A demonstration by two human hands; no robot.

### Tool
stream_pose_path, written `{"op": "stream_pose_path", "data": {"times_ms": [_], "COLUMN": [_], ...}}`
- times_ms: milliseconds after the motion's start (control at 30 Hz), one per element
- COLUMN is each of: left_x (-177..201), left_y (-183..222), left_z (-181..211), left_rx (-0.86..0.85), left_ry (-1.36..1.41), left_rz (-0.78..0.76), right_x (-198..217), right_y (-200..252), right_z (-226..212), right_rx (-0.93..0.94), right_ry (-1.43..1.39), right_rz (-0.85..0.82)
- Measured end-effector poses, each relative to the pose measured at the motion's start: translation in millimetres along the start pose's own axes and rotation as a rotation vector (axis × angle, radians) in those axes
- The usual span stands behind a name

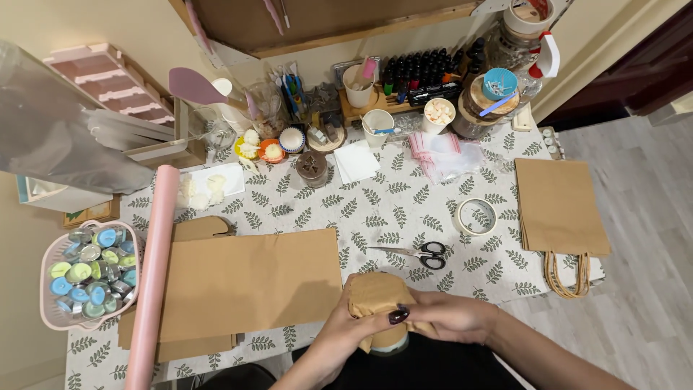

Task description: Wrapping a candle jar in brown paper and securing it with tape.

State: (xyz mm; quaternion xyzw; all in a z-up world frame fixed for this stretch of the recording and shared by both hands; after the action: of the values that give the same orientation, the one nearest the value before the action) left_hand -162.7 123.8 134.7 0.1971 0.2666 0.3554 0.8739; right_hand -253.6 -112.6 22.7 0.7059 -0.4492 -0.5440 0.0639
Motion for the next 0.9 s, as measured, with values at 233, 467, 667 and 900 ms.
{"op": "stream_pose_path", "data": {"times_ms": [233, 467, 667, 900], "left_x": [3, -1, -7, -21], "left_y": [-1, -5, -5, -3], "left_z": [-10, -12, -1, -11], "left_rx": [0.057, 0.031, 0.057, -0.05], "left_ry": [-0.004, -0.016, -0.054, -0.03], "left_rz": [-0.005, 0.02, 0.008, 0.046], "right_x": [-40, -69, -81, -124], "right_y": [3, 17, 22, 35], "right_z": [-22, -34, -34, -48], "right_rx": [-0.002, 0.399, 0.336, 0.469], "right_ry": [0.703, 1.073, 1.192, 0.766], "right_rz": [-0.048, -0.132, 0.011, 0.042]}}
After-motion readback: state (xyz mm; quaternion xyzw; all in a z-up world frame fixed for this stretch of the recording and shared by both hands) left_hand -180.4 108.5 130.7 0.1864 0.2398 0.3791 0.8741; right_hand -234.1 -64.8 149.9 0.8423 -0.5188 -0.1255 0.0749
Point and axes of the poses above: each hand's wrist, its own y-axis away from the middle knuckle, its own x-axis out of the back of the hand, z = x × y, the point moved 1 cm from there along -y, towards the middle knuckle, and after that the axes turned 10 degrees about -y, right-handed, at the moved point
